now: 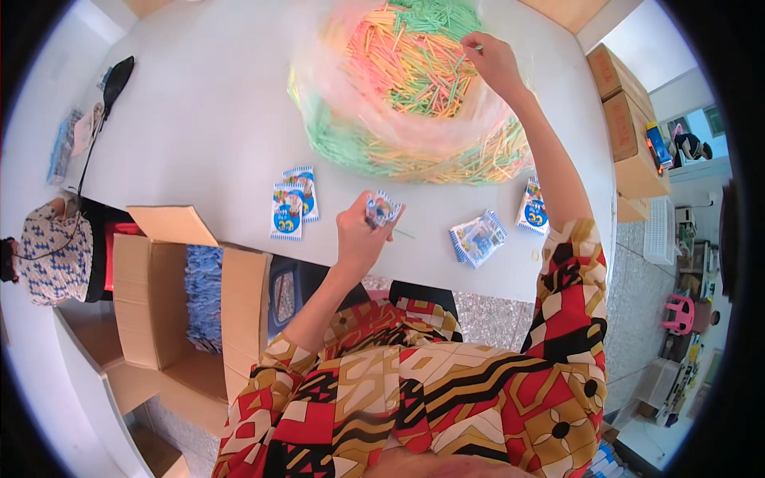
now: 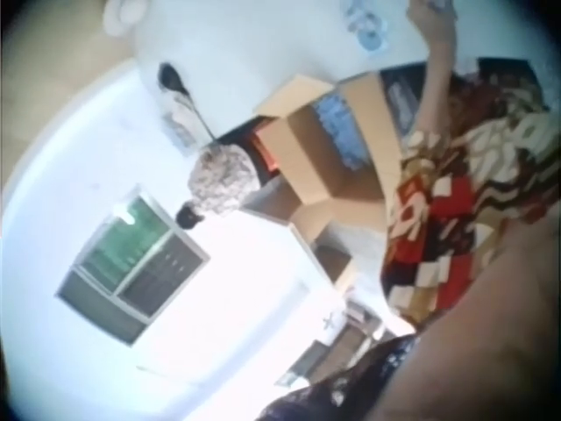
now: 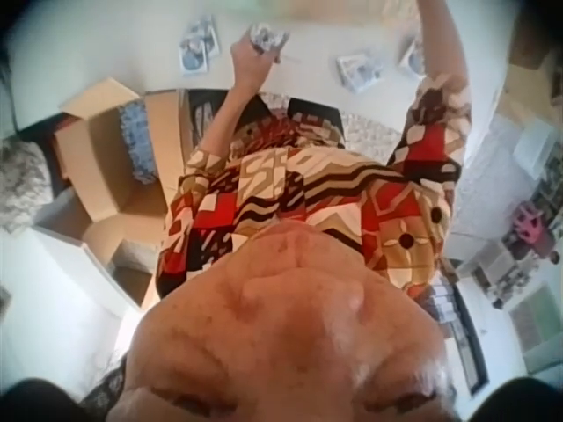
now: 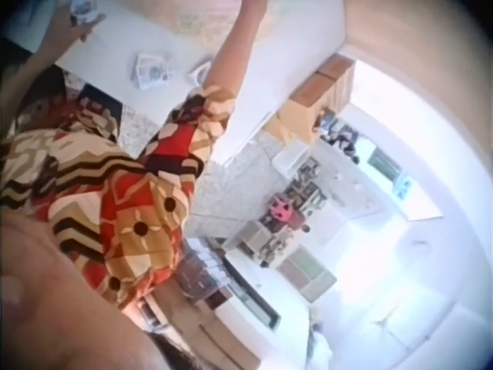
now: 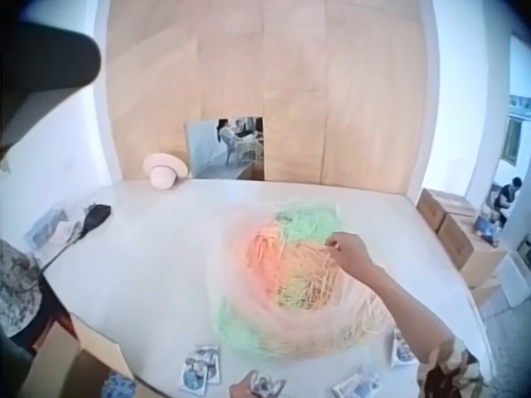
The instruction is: Packaging plastic toy sticks into blue containers and placing them into a cardboard box.
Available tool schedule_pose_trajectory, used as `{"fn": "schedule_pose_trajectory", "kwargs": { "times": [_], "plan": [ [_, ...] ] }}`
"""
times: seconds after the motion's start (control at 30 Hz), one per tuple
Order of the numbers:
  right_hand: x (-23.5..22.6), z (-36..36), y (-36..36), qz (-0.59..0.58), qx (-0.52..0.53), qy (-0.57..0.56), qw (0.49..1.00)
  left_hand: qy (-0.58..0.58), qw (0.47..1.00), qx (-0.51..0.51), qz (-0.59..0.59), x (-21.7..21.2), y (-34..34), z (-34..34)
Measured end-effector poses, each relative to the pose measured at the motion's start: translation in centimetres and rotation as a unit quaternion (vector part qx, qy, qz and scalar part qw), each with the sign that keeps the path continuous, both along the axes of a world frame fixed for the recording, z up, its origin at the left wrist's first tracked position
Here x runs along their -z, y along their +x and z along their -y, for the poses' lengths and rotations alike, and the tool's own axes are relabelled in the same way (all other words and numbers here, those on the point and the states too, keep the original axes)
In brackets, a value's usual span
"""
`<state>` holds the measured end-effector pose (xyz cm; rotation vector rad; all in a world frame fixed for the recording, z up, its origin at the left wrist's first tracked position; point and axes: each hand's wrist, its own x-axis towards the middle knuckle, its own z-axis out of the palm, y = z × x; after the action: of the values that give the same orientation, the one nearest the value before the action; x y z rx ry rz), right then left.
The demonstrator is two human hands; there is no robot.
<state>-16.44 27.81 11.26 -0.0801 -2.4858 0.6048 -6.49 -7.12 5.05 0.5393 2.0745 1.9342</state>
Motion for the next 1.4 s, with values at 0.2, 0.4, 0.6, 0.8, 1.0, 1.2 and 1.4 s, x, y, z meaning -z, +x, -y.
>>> {"fn": "schedule_pose_trajectory", "kwargs": {
  "times": [0.2,0.4,0.6,0.8,1.0,1.2,1.4],
  "plan": [
    [1.3,-2.0,-6.1,0.112,0.084,0.114,0.983,-0.006,0.999,0.022,0.036,0.2,-0.3,0.3],
    [0.9,-4.4,-9.6,0.123,0.067,0.160,0.977,0.005,0.998,0.042,0.051,0.9,-0.7,0.2],
    [2.2,-2.8,-13.3,0.036,-0.066,0.244,0.967,-0.013,0.999,0.041,0.030,1.6,-0.9,0.6],
    [1.2,-3.6,-14.5,0.105,-0.061,0.262,0.957,0.004,0.998,0.053,0.024,1.9,-0.7,0.1],
    [0.8,-1.8,-15.4,0.160,-0.064,0.287,0.942,-0.017,0.998,0.054,0.008,1.8,-0.9,0.3],
    [0.1,-0.4,-14.3,0.131,-0.074,0.278,0.949,-0.011,0.998,0.060,0.000,2.1,-0.8,0.3],
    [1.5,-2.7,-15.0,0.106,-0.093,0.263,0.954,-0.023,0.997,0.068,-0.021,1.9,-0.7,0.2]
  ]
}}
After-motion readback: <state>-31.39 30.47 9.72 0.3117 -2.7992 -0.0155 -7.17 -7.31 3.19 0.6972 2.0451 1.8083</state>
